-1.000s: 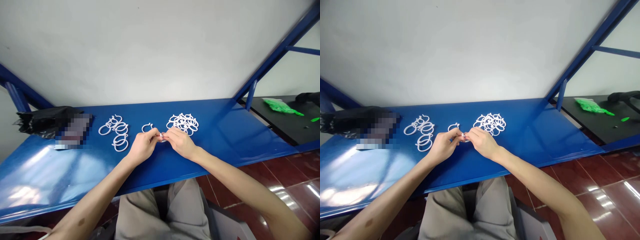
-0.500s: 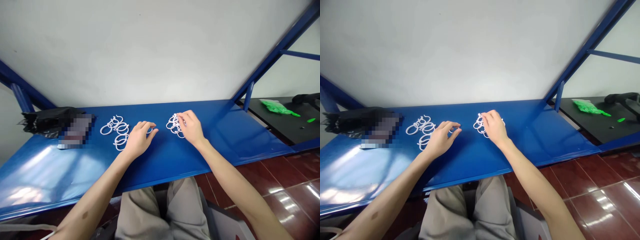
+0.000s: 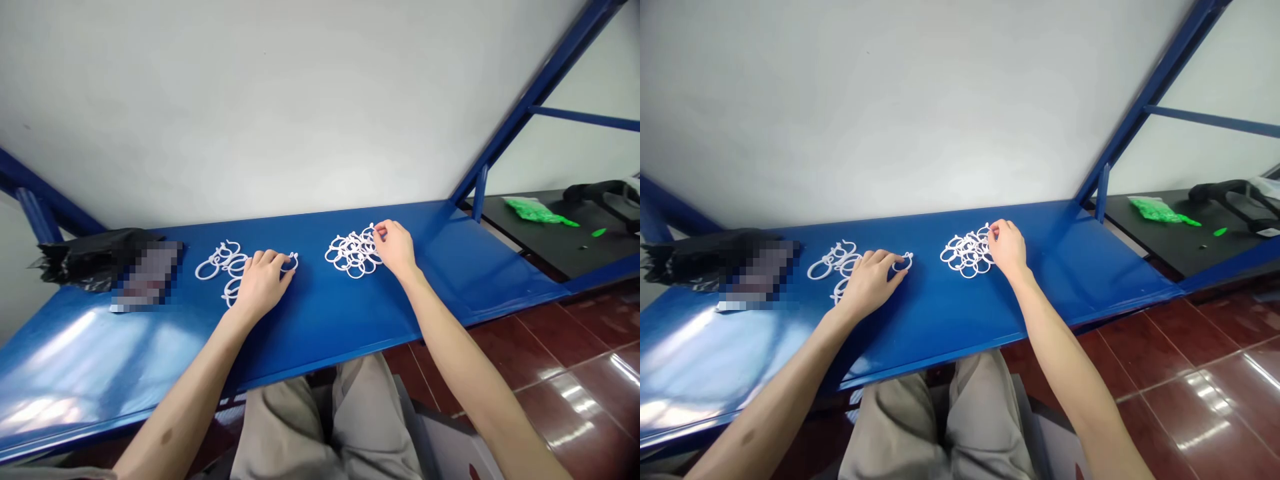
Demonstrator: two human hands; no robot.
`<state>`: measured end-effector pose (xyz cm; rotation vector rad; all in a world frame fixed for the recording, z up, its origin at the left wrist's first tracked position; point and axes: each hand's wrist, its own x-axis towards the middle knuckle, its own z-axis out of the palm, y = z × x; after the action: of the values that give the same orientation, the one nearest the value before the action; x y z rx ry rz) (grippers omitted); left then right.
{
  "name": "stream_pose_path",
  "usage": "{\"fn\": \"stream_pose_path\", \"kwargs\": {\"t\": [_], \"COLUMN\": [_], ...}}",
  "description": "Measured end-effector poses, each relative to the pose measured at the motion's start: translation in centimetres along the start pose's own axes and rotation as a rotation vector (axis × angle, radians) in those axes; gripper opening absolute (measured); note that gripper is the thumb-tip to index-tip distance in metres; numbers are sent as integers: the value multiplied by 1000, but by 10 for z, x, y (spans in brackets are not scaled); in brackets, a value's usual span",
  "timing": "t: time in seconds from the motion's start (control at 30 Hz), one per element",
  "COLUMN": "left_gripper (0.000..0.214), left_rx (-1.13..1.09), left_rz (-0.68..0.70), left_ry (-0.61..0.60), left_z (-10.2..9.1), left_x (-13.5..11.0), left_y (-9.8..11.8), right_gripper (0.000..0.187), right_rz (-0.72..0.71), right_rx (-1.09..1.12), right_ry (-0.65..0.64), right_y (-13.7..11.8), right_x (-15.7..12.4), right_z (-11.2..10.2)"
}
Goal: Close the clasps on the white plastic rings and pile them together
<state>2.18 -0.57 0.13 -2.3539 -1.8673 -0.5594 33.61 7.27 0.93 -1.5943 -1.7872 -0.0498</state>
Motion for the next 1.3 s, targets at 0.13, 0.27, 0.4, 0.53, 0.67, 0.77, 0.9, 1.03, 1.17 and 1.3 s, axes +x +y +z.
{"fn": "stream_pose_path", "kwargs": {"t": [0.13,0.27,0.4,0.53,0.67,0.77,0.9,1.03,1.17,1.3], "left_gripper": [33,44,41,41,44,47,48,46,39,15], "left_rx": [-3,1,1,-26,-83,-146,-199,-261,-413,-585], "left_rz": [-15,-29,-23,-29,20,110,199,232,182,66], "left_ry": [28,10,-6,86,257,351,391,376,334,261], "left_z": [1,4,6,4,1,0,1,2,-1,-6], "left_x": [0,0,1,0,0,-2,-6,-9,-10,-8], "left_y": [0,-1,-2,2,10,18,28,33,36,39], "right_gripper": [12,15,17,18,20,20,19,14,9,17], "right_rz": [18,28,43,16,-126,-293,-425,-338,-294,-314], "right_rx": [-36,-77,-116,-96,8,183,503,673,699,672], "right_ry": [-54,-89,-109,-10,106,75,-212,-390,-335,-266], "right_y": [-2,-6,-8,-10,-22,-44,-77,-91,-89,-86], "right_x": [-1,-2,-2,-3,-8,-20,-43,-58,-61,-60], "right_z": [-1,-1,-2,-5,-5,-4,0,5,11,14]}}
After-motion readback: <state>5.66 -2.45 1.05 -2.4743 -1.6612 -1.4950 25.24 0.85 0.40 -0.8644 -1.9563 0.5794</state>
